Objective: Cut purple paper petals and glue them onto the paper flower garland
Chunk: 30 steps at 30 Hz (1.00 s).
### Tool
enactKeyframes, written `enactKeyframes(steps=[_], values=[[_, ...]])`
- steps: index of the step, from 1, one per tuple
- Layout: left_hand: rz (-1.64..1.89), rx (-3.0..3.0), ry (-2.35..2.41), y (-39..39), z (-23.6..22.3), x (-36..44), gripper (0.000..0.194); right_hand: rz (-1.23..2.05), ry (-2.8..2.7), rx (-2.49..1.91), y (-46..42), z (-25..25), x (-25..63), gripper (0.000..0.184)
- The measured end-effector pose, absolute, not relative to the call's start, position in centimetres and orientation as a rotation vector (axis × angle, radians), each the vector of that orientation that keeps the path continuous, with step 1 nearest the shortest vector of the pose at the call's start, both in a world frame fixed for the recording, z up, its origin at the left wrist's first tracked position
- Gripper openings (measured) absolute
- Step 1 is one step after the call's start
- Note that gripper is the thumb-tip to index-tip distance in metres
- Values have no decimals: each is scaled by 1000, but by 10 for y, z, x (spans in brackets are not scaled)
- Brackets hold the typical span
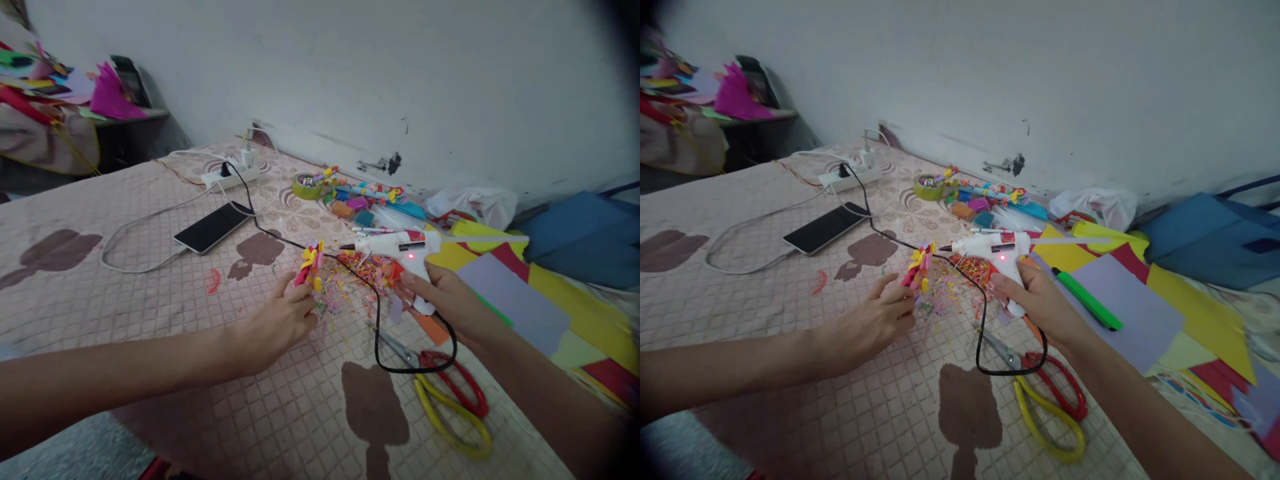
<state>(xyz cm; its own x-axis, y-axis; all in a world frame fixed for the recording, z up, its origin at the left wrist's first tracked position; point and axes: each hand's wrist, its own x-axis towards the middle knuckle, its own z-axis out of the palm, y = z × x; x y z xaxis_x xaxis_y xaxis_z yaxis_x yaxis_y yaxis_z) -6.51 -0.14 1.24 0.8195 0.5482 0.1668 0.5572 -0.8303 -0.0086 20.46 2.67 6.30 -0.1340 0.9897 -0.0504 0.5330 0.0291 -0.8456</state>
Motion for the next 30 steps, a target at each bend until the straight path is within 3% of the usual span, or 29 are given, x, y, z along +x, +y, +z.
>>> enactKeyframes(steps=[10,15,19,24,30], values=[[-584,-3062,-936,-3,31,-72,17,1070,-1581,-1572,24,64,203,35],[-1156,-3037,-1357,19,32,-84,8,1158,-1579,-1584,27,59,206,36],[-1415,-2975,-1527,44,28,-89,5,1143,-1714,-1538,30,62,202,37],[-1604,-2882,-1340,61,22,-90,4,1223,-1697,-1550,33,69,194,36],[-1671,-2902,-827,75,18,-88,21,1172,-1756,-1594,41,69,192,37]])
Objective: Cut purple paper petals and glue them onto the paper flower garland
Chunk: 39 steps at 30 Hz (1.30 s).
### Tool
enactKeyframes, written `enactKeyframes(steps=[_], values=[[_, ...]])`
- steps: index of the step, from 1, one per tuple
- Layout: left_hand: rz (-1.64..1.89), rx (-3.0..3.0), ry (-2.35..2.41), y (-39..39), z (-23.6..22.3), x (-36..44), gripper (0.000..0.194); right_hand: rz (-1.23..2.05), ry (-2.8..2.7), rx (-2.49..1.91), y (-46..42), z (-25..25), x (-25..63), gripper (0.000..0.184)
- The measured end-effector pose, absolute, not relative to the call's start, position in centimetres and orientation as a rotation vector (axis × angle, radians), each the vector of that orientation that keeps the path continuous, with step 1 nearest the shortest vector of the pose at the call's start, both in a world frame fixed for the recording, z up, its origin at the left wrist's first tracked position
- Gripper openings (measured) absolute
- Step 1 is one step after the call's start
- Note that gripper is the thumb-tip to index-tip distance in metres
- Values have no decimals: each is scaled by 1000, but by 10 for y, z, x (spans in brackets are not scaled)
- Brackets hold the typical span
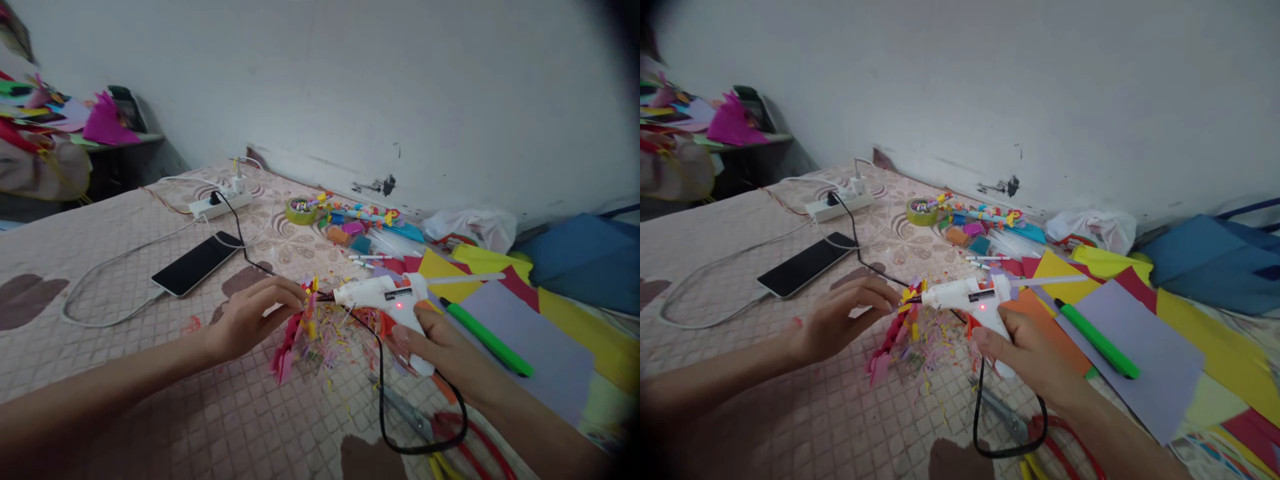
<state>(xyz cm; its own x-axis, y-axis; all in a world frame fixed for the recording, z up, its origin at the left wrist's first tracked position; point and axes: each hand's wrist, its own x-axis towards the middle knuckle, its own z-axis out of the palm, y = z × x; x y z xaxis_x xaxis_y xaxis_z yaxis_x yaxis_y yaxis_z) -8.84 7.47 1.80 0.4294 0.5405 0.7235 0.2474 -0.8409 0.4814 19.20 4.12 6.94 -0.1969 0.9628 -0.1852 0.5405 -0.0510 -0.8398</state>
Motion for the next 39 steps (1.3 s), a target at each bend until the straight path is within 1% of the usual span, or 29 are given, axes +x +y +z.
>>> enactKeyframes(steps=[5,8,13,20,24,30,39], values=[[1445,2476,547,84,16,-89,24,1113,-1843,-1622,48,67,193,38],[1477,2528,540,87,15,-90,20,1084,-1897,-1640,51,69,192,39],[1519,2580,534,91,16,-90,13,1095,-1974,-1665,56,70,191,36],[1516,2594,505,93,18,-91,13,1012,-2013,-1675,56,76,186,37],[1518,2580,515,92,18,-92,12,1030,-2036,-1687,57,79,183,36],[1518,2570,534,91,17,-94,12,973,-2049,-1661,56,81,181,38],[1539,2535,570,91,13,-94,14,997,-2048,-1652,56,83,179,39]])
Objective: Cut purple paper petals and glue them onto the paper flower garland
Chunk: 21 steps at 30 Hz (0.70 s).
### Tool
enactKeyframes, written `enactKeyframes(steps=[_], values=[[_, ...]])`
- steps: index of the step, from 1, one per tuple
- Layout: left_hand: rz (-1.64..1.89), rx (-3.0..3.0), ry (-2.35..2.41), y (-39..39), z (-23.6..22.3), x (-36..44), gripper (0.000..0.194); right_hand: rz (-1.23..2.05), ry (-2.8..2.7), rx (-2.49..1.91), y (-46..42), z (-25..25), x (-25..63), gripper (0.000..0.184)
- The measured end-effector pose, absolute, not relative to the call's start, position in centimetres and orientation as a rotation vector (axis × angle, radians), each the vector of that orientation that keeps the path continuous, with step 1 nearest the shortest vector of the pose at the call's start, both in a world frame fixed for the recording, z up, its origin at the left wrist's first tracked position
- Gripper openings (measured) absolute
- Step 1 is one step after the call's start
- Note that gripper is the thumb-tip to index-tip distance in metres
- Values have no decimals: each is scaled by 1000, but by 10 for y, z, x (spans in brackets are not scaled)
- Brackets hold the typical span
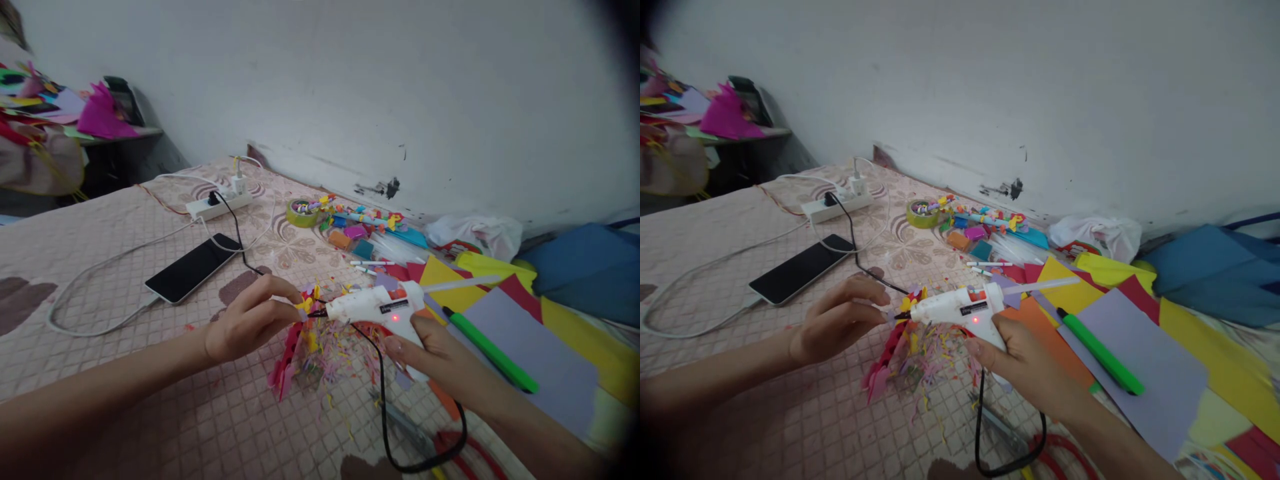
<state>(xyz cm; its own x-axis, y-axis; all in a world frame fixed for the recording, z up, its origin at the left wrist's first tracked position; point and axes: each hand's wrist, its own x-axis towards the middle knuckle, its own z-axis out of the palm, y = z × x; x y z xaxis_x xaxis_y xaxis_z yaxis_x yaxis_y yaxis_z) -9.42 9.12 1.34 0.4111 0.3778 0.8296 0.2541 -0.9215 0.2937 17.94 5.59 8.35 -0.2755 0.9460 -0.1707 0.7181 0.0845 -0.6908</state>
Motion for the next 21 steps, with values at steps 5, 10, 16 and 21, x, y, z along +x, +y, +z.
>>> enactKeyframes(steps=[5,10,16,21], values=[[1533,2531,593,90,18,-93,14,937,-2063,-1689,57,81,181,40],[1523,2330,806,94,27,-88,13,914,-2007,-1651,67,76,187,37],[1231,1832,1067,117,33,-85,8,889,-1805,-1632,113,57,191,36],[919,1500,1101,138,33,-85,12,659,-1880,-1628,158,30,183,36]])
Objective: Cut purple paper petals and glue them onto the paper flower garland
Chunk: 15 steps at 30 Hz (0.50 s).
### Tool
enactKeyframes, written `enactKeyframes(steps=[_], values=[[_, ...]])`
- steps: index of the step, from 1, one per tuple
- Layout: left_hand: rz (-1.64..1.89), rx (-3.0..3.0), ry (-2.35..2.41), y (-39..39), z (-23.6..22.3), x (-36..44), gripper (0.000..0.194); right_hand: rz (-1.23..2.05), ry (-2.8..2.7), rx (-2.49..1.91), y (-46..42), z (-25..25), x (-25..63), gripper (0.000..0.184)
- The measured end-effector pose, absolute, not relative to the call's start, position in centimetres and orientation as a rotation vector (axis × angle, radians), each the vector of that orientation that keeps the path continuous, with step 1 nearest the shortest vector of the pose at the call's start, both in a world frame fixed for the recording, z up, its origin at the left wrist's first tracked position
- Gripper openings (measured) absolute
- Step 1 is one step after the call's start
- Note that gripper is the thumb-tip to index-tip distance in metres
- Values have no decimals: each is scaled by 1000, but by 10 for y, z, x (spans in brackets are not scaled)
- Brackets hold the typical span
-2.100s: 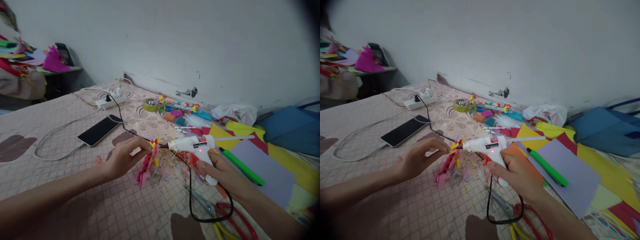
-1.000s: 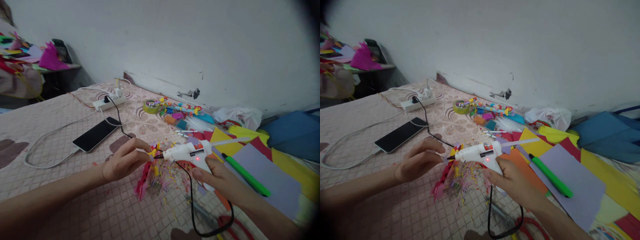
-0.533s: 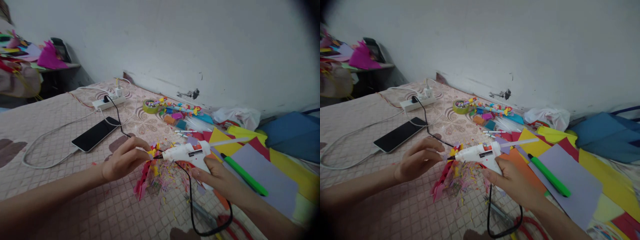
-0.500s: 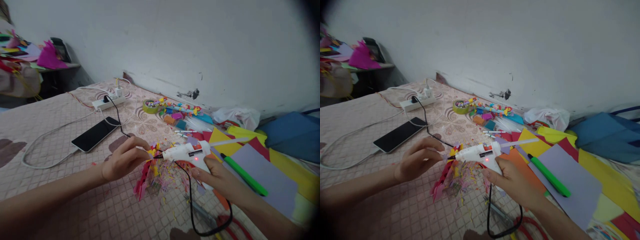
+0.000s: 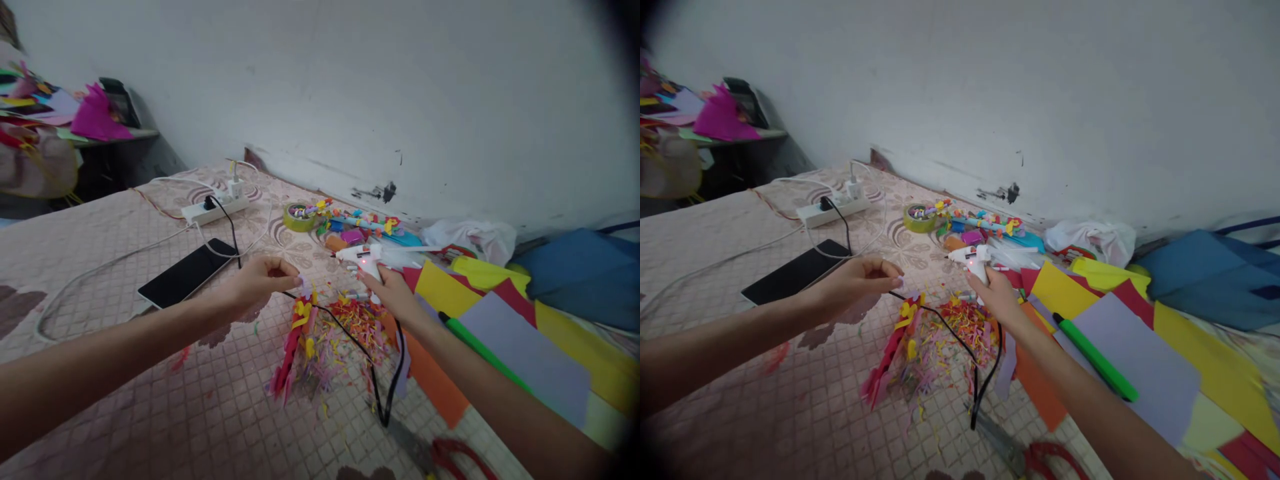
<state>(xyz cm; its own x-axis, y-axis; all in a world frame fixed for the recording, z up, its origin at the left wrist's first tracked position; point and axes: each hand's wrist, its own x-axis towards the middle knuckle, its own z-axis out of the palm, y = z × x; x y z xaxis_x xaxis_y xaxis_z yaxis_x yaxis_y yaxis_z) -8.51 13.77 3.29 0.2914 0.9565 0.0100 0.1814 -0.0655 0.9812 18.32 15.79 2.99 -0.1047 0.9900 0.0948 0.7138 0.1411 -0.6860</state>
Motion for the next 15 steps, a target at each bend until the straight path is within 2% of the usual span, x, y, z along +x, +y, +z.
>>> enactKeyframes(steps=[15], values=[[452,1297,1170,169,23,-64,11,643,-1942,-1575,174,3,173,32]])
